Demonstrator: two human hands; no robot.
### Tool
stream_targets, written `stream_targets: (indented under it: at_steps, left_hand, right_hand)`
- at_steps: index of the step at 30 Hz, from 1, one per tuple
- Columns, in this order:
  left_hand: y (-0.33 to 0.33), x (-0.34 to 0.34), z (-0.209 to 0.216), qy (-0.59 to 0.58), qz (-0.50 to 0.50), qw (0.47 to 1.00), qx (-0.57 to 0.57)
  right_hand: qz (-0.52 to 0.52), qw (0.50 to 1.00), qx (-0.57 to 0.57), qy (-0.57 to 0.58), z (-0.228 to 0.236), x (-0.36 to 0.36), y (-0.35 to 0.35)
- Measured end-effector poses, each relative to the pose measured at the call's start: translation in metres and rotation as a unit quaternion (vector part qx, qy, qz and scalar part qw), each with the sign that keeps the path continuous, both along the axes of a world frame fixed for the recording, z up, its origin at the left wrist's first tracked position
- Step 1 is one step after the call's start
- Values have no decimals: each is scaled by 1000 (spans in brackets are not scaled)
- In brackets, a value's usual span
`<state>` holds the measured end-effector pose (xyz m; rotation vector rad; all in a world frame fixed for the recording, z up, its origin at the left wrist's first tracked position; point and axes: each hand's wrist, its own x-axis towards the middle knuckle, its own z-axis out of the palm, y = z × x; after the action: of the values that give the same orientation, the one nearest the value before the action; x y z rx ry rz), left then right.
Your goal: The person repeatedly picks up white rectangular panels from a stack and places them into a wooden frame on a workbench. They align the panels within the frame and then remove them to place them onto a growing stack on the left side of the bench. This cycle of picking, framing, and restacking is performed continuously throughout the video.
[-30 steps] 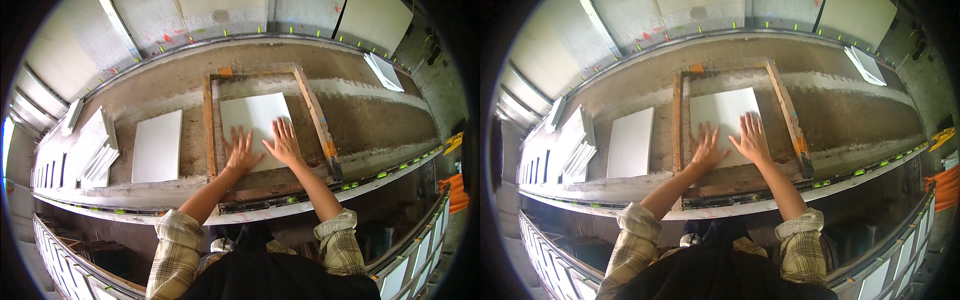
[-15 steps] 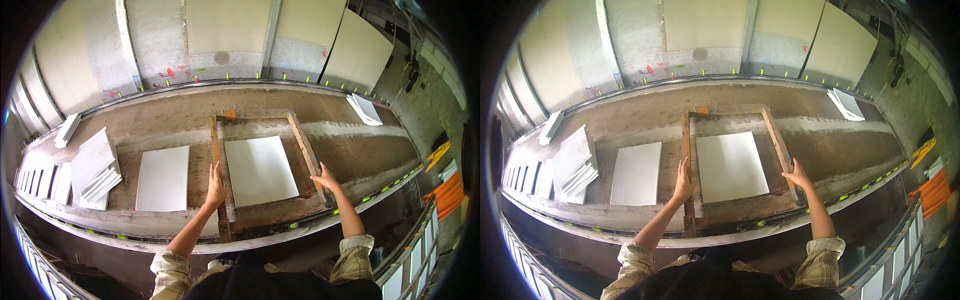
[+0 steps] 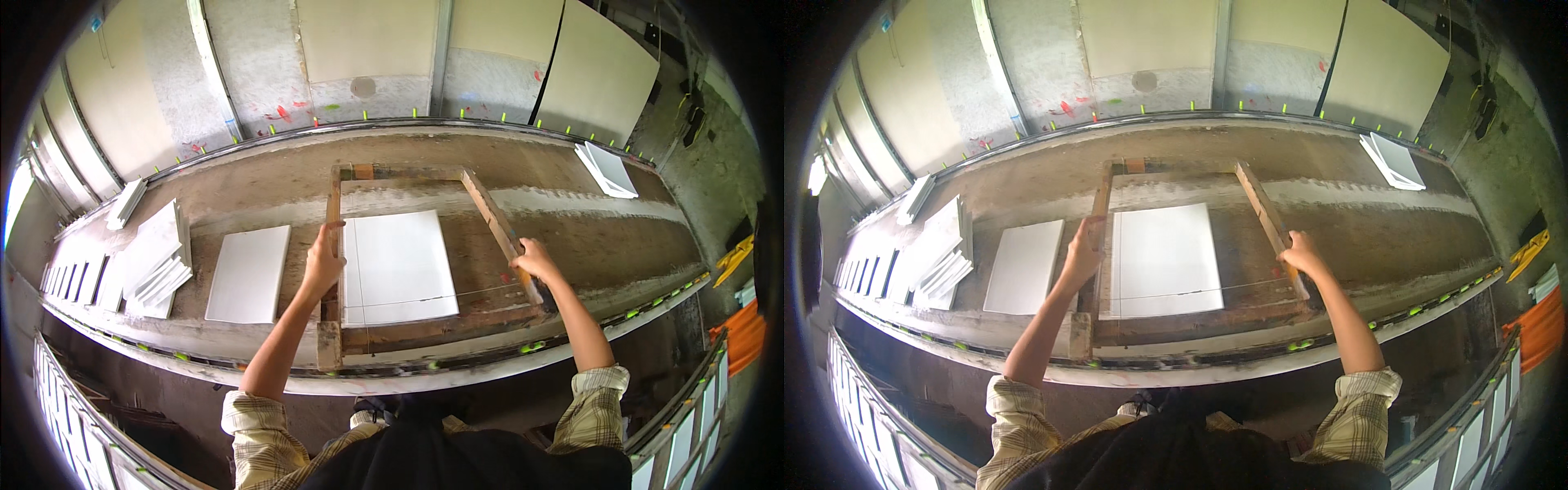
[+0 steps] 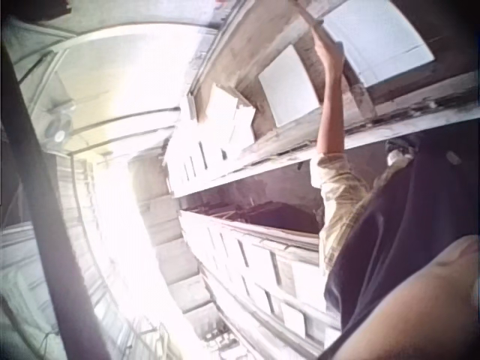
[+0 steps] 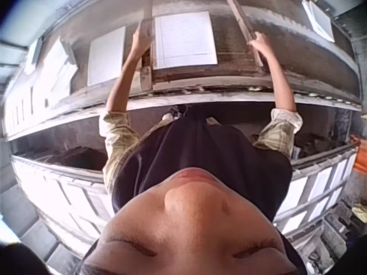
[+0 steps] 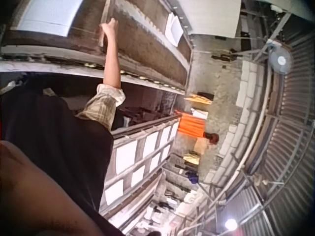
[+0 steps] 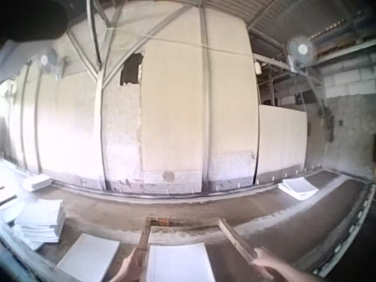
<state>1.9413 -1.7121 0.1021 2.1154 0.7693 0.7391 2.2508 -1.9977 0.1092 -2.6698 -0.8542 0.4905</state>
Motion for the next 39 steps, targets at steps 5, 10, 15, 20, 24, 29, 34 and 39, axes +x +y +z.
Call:
stream_targets:
  at_steps: [5,10,15,20,24,29,34,39]
  left_hand:
    - [-67,72,19,71,-27,996,55]
    - [-126,174,-14,-16,-53,997,56]
    - [-165,209,-59,-22,-21,999,-19]
    - [-175,200,-86,-35,-18,999,26]
    - [-188,208,-75,-24,-5,1000,17]
    - [-182,201,-85,11,-16,999,48]
    - [-192,206,-90,-5,-32,992,123]
    - [-218,238,-107,-23,-15,998,59]
  right_hand:
    - [-23,996,86,16,-15,87,-67]
    - [-65,994,81,-13,-30,170,-143]
    - [-55,994,46,-81,-58,208,-170]
    - [-46,992,77,-85,-73,188,-171]
    - [-38,993,55,-95,-76,190,-175]
    - [-23,993,68,-93,-80,182,-186]
    - [1,996,43,-73,-63,181,-207]
    - [-39,995,24,-89,-43,191,-231]
